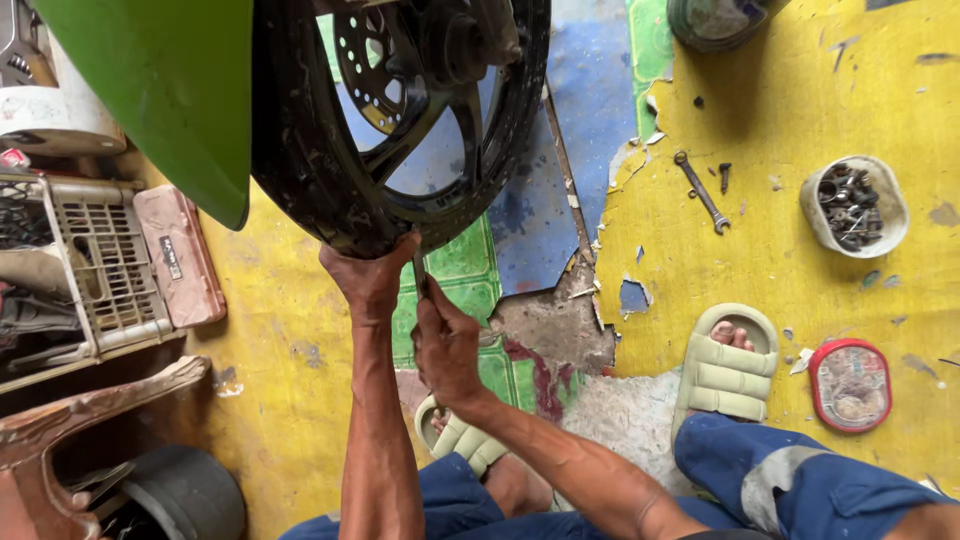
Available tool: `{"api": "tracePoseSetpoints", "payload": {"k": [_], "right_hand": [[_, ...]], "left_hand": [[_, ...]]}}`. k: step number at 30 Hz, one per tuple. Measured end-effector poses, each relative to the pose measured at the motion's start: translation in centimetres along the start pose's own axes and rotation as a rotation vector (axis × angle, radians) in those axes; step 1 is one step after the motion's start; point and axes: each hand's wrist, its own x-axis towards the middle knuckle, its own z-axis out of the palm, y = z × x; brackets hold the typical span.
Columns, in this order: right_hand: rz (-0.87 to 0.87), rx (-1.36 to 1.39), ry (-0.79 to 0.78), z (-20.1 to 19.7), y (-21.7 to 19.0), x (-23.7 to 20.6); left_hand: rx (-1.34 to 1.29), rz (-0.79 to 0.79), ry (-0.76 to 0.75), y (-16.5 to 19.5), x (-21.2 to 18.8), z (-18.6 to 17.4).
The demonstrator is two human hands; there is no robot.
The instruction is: The person kneels on the floor working on the front wheel of a green motorcycle. They use a pry bar to lever the tire bead over the rim edge around the wheel, then pull the inner tube out from inside the tire by hand.
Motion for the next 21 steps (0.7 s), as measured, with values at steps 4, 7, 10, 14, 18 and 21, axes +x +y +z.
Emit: {"api": "tracePoseSetpoints", "payload": {"k": [4,7,10,14,18,21], "right_hand": [[-0.142,-0.046,-0.056,-0.1,-2.0,0.5],[0.110,-0.122,-0.047,-1.9,-4.2,1.1],[0.336,-0.148,-0.093,-3.7,-4.9,1.8],[0.015,-0.079,-0.051,-2.9,-2.4,2.3],[-0.159,-0.183,0.067,-0.4,0.5,2.4],[0.040,-0.031,0.047,-0.5,0.2,2.2]], "left_hand": [[-0.022,-0.012,0.021,0.2,0.3,0.0],[0.007,-0.021,-0.002,0.2,0.3,0.2],[0.054,0.048,0.025,0.0,0.3,0.6],[0.081,0.032,0.064,-0.4,-0.1,0.9],[-0.020,0.038,0.008,-1.0,0.0,0.9],[-0.036,0.014,0.032,-1.4,0.2,0.6]]}}
